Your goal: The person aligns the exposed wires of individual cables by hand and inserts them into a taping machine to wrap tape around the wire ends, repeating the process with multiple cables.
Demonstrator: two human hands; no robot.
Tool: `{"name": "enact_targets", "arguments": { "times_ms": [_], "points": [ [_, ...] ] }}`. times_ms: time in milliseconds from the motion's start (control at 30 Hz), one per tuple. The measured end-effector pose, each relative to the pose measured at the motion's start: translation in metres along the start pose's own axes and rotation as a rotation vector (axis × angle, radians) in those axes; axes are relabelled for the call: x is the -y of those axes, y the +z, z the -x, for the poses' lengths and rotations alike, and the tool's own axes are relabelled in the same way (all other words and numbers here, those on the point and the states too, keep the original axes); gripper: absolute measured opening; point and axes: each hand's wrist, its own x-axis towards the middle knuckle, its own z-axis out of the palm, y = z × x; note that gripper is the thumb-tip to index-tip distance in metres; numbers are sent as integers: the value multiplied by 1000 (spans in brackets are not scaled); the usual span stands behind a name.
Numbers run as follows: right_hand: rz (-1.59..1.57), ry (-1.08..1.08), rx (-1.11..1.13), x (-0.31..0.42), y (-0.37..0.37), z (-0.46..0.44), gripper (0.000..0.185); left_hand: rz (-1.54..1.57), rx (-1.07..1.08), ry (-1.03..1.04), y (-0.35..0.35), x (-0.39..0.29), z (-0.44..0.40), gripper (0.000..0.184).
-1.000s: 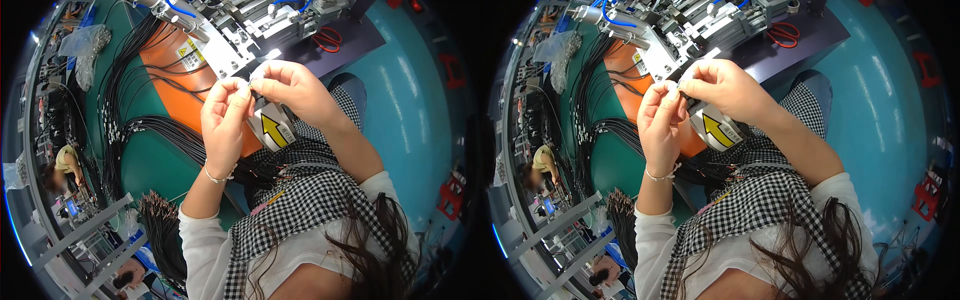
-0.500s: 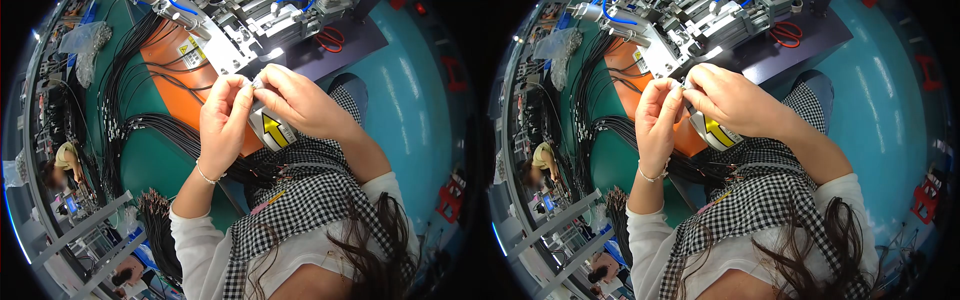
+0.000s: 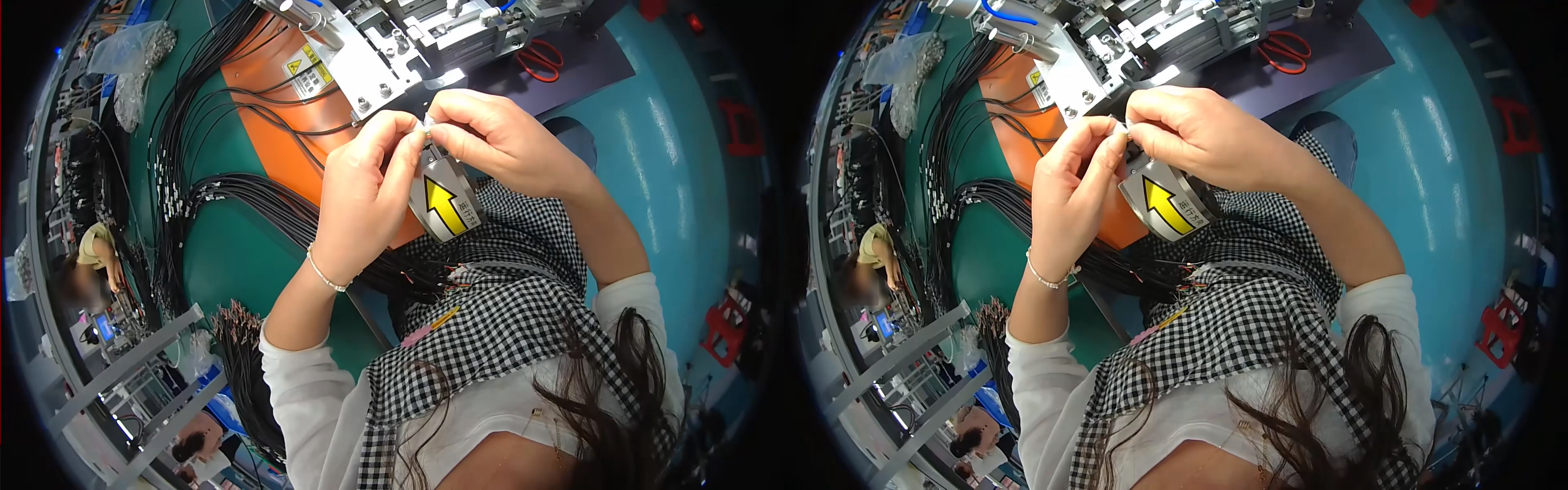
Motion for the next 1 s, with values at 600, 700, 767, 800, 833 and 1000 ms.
{"name": "enact_targets", "arguments": {
  "times_ms": [600, 700, 767, 800, 833, 1000],
  "points": [
    [362, -60, -119, -43, 3, 2, 13, -852, -67, 555, -6, 49, 1, 33],
    [369, -54, -112, -46, 4, 5, 13, -860, -37, 538, -6, 49, 2, 40],
    [374, -47, -102, -48, 4, 7, 13, -868, 6, 523, -6, 49, 2, 47],
    [373, -42, -102, -48, 4, 7, 13, -864, 10, 522, -6, 49, 2, 47],
    [363, -47, -104, -49, 5, 6, 13, -878, 21, 516, -6, 50, 2, 49],
    [317, 4, -80, -47, 3, 2, 16, -928, 87, 450, -8, 41, 3, 44]
  ]
}}
